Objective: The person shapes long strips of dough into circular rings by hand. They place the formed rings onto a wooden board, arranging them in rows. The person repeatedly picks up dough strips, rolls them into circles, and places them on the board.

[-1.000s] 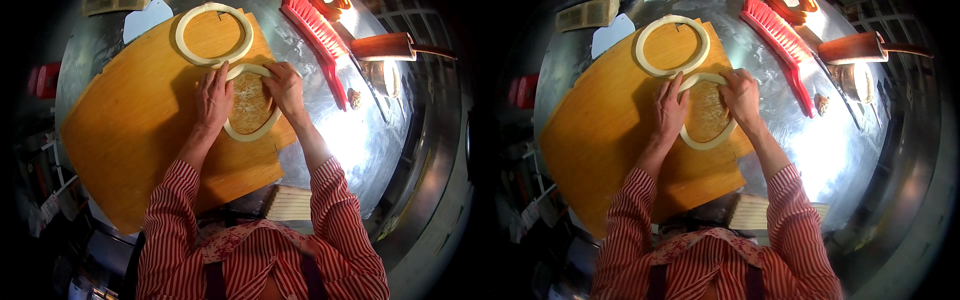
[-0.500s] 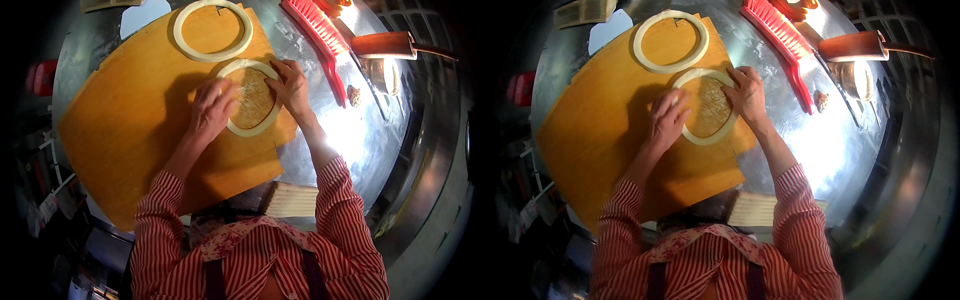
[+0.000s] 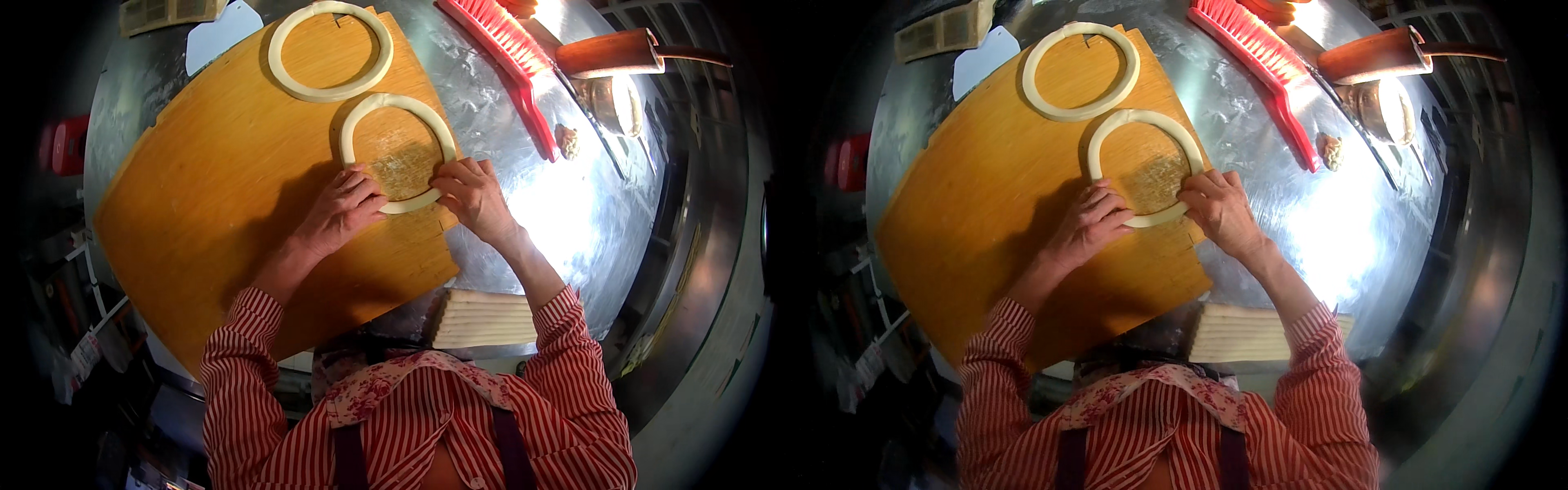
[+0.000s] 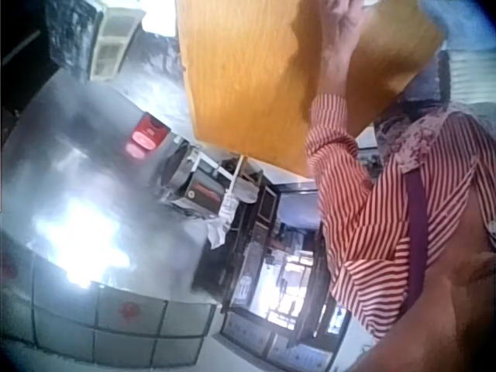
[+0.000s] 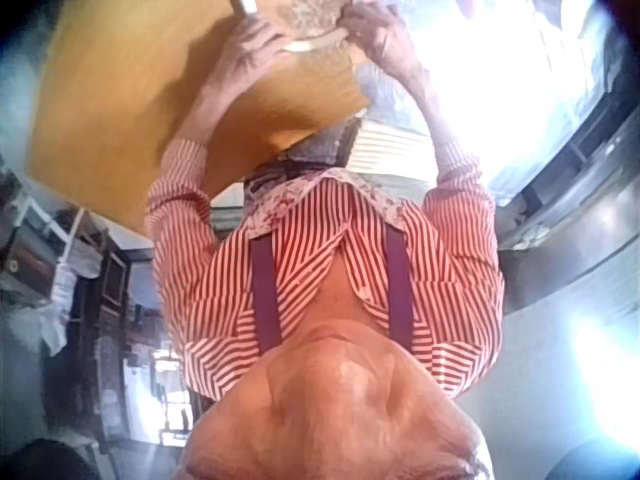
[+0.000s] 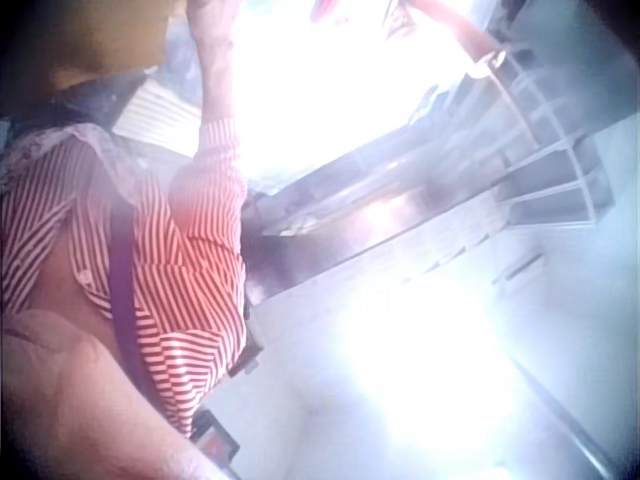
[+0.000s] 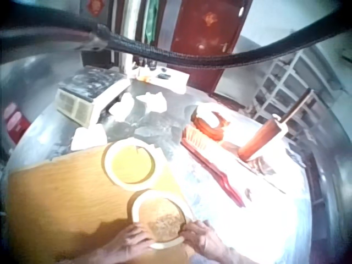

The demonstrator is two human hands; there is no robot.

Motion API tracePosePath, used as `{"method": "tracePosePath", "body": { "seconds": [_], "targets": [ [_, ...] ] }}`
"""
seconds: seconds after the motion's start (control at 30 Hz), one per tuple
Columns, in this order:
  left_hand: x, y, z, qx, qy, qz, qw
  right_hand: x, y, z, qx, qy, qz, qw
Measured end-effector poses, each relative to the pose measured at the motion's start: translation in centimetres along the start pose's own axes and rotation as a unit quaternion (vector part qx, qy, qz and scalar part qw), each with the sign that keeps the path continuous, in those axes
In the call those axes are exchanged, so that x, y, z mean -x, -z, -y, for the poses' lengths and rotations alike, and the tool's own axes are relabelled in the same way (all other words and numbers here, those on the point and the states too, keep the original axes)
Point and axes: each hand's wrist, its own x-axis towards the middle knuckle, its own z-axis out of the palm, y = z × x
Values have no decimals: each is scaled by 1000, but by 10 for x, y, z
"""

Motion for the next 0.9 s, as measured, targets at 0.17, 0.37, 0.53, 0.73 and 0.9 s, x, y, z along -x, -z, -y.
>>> {"method": "tracePosePath", "body": {
  "seconds": [0.17, 0.37, 0.53, 0.73, 0.9],
  "targets": [
    [-2, 3, -5, -42, 54, -91, 993, -18, -1, 5, -96, -92, -133, 982],
    [-21, 3, 23, -139, 78, -73, 985, -59, -29, -25, -147, -232, -200, 940],
    [-9, 2, 16, -154, 102, -110, 977, -68, -27, -16, -65, -168, -241, 954],
    [-20, -19, 7, -155, 301, -226, 914, -117, -41, 5, -46, -8, -217, 975],
    [-34, -35, 24, -196, 321, -249, 893, -139, -46, -1, -21, 52, -150, 987]
  ]
}}
